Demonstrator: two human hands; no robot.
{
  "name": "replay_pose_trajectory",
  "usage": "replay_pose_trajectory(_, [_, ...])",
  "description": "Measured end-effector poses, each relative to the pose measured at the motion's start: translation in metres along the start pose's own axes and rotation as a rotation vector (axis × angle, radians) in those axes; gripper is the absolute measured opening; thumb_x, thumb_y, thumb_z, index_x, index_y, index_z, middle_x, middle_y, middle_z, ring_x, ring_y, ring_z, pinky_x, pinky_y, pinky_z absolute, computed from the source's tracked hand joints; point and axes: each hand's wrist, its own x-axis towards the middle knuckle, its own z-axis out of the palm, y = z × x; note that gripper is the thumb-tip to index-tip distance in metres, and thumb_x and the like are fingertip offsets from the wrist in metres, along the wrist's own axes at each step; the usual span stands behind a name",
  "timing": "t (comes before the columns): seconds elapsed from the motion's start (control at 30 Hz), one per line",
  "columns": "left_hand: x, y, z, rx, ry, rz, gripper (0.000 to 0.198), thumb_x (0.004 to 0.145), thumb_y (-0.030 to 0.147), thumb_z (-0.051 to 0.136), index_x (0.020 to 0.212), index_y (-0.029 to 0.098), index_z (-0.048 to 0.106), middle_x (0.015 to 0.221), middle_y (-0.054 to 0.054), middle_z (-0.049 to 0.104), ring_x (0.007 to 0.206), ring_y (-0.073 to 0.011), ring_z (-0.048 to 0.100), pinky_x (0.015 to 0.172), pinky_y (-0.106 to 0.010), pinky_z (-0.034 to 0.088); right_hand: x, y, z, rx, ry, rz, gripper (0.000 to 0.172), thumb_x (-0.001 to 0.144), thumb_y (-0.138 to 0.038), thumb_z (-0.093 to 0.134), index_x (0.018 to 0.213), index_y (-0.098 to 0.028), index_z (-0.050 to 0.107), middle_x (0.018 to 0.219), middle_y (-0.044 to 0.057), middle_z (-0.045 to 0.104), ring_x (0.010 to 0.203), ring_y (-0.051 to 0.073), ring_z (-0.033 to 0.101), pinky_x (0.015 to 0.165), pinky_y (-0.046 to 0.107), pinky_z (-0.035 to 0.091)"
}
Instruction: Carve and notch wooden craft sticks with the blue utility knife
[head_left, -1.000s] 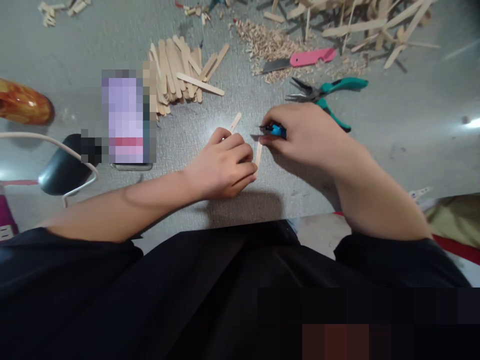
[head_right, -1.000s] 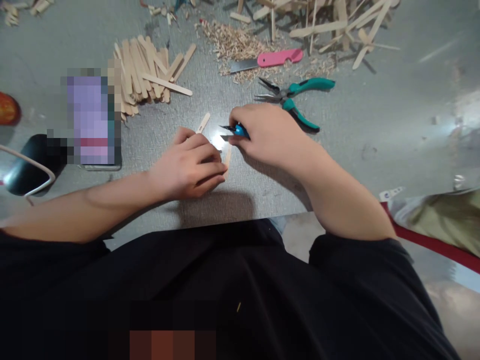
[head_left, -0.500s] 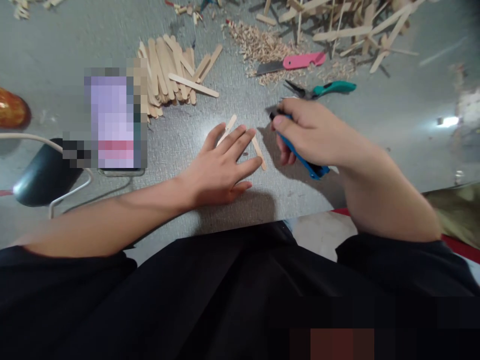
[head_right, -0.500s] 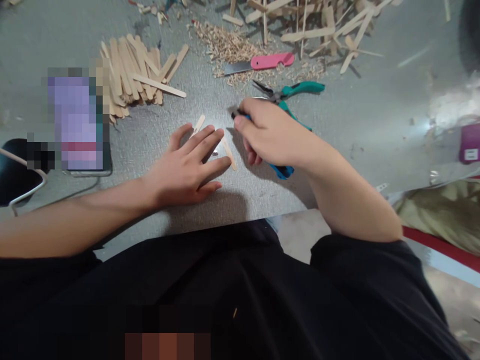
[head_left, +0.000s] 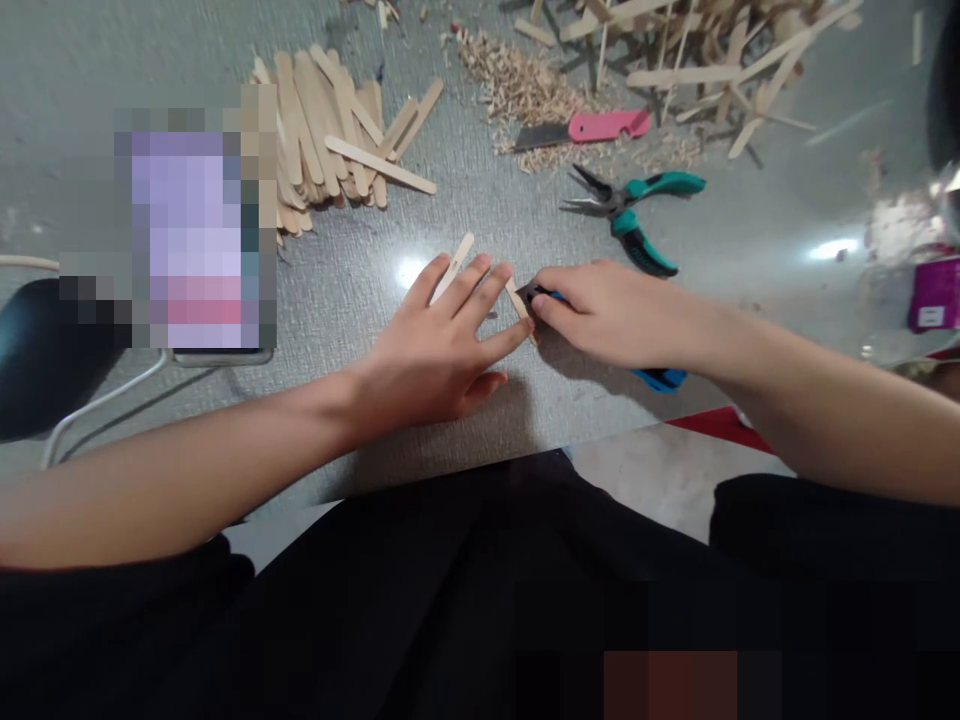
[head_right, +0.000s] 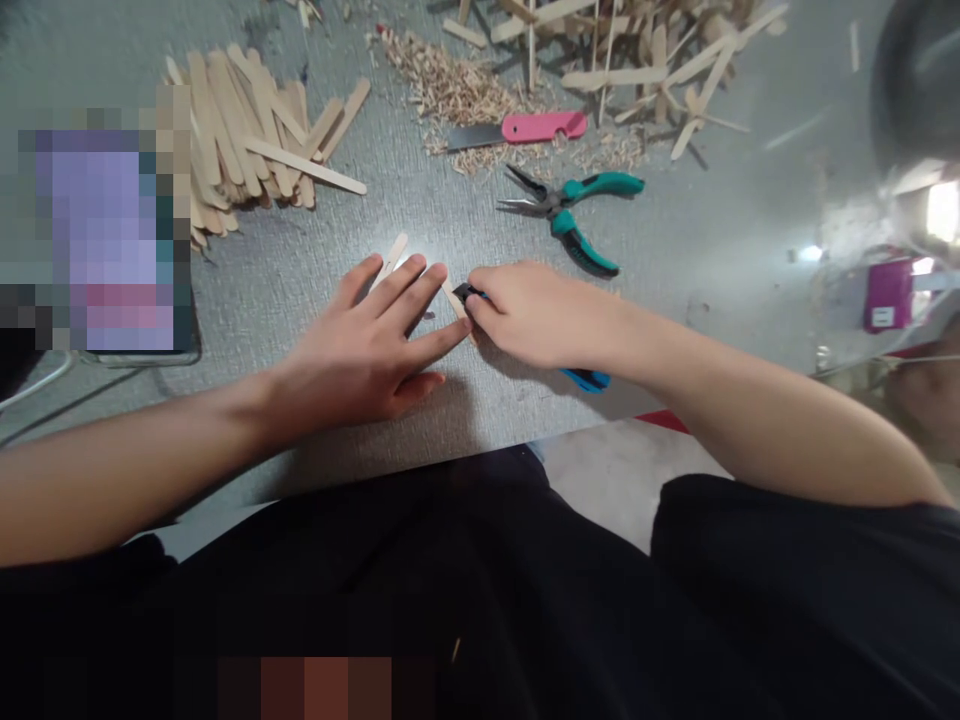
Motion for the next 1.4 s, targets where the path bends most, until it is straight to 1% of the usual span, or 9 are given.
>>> replay_pose_trajectory(0.17, [-0.001,0.000,0.005,0.023,-0.002,-0.013,0.073,0.105,0.037,0.090,0.172,0.022,0.066,0.189,-0.028,0.053,0.178,-0.0553,0.049,0.143,-0.084,0.038,0.000,-0.003,0.002,-0.003,0.015,0.025,0.041,0.115,-0.044,0.063,0.080,-0.031,0.046,0.073,0.006,0.063,0.073,0.030,0.060,0.072,0.045,0.033])
replay_pose_trajectory(0.33, [-0.002,-0.001,0.007,0.048,-0.018,-0.005,0.074,0.107,0.040,0.088,0.174,0.021,0.063,0.190,-0.030,0.051,0.178,-0.0564,0.048,0.143,-0.083,0.038,-0.001,-0.005,0.004,-0.029,0.012,0.040,0.038,0.116,-0.042,0.057,0.081,-0.031,0.045,0.075,0.007,0.065,0.075,0.031,0.062,0.073,0.045,0.035])
replay_pose_trajectory(0.53, [-0.003,-0.002,0.009,0.030,0.002,-0.007,0.077,0.105,0.040,0.091,0.173,0.021,0.063,0.190,-0.029,0.051,0.178,-0.0571,0.049,0.142,-0.085,0.037,-0.003,-0.003,0.010,-0.048,0.059,0.014,0.034,0.117,-0.047,0.054,0.087,-0.031,0.051,0.083,0.009,0.071,0.079,0.033,0.065,0.075,0.046,0.036])
replay_pose_trajectory(0.7, [-0.003,-0.004,0.009,0.026,-0.011,0.003,0.076,0.107,0.038,0.089,0.175,0.020,0.060,0.191,-0.030,0.050,0.179,-0.0569,0.047,0.143,-0.086,0.036,-0.005,-0.006,0.011,-0.066,0.061,0.036,0.032,0.116,-0.043,0.055,0.087,-0.030,0.048,0.082,0.009,0.068,0.077,0.032,0.062,0.075,0.046,0.033])
replay_pose_trajectory(0.77, [-0.002,-0.004,0.008,0.021,-0.021,0.001,0.078,0.107,0.040,0.089,0.176,0.020,0.060,0.191,-0.031,0.048,0.179,-0.0581,0.047,0.143,-0.087,0.036,-0.005,-0.009,0.011,-0.095,0.054,0.042,0.031,0.117,-0.041,0.053,0.088,-0.030,0.050,0.082,0.010,0.069,0.077,0.032,0.062,0.073,0.045,0.033])
replay_pose_trajectory(0.87, [0.000,-0.002,0.004,0.000,-0.067,-0.026,0.078,0.108,0.040,0.087,0.179,0.021,0.059,0.194,-0.030,0.044,0.181,-0.0586,0.043,0.144,-0.088,0.032,-0.005,-0.014,0.011,-0.156,0.034,0.086,0.027,0.118,-0.040,0.048,0.097,-0.029,0.060,0.087,0.012,0.074,0.077,0.032,0.065,0.072,0.044,0.033])
replay_pose_trajectory(0.97, [0.004,0.001,-0.002,-0.010,-0.136,-0.056,0.074,0.111,0.039,0.082,0.179,0.020,0.060,0.195,-0.030,0.041,0.183,-0.0567,0.039,0.146,-0.086,0.030,-0.007,-0.019,0.011,-0.224,0.002,0.144,0.032,0.120,-0.038,0.040,0.111,-0.026,0.068,0.095,0.015,0.079,0.079,0.034,0.068,0.071,0.043,0.034])
replay_pose_trajectory(1.1, [0.007,0.003,-0.007,-0.002,-0.168,-0.067,0.071,0.112,0.041,0.081,0.178,0.020,0.062,0.195,-0.030,0.042,0.184,-0.0559,0.038,0.146,-0.086,0.031,-0.007,-0.025,0.013,-0.291,-0.015,0.156,0.033,0.119,-0.036,0.040,0.122,-0.023,0.070,0.099,0.017,0.082,0.079,0.034,0.070,0.069,0.042,0.034])
replay_pose_trajectory(1.4, [0.004,-0.002,0.000,-0.007,-0.152,-0.058,0.078,0.111,0.043,0.083,0.182,0.024,0.057,0.198,-0.027,0.038,0.185,-0.0555,0.036,0.147,-0.086,0.028,-0.007,-0.026,0.014,-0.348,-0.009,0.147,0.035,0.120,-0.035,0.037,0.124,-0.020,0.069,0.100,0.016,0.082,0.076,0.030,0.067,0.068,0.040,0.032])
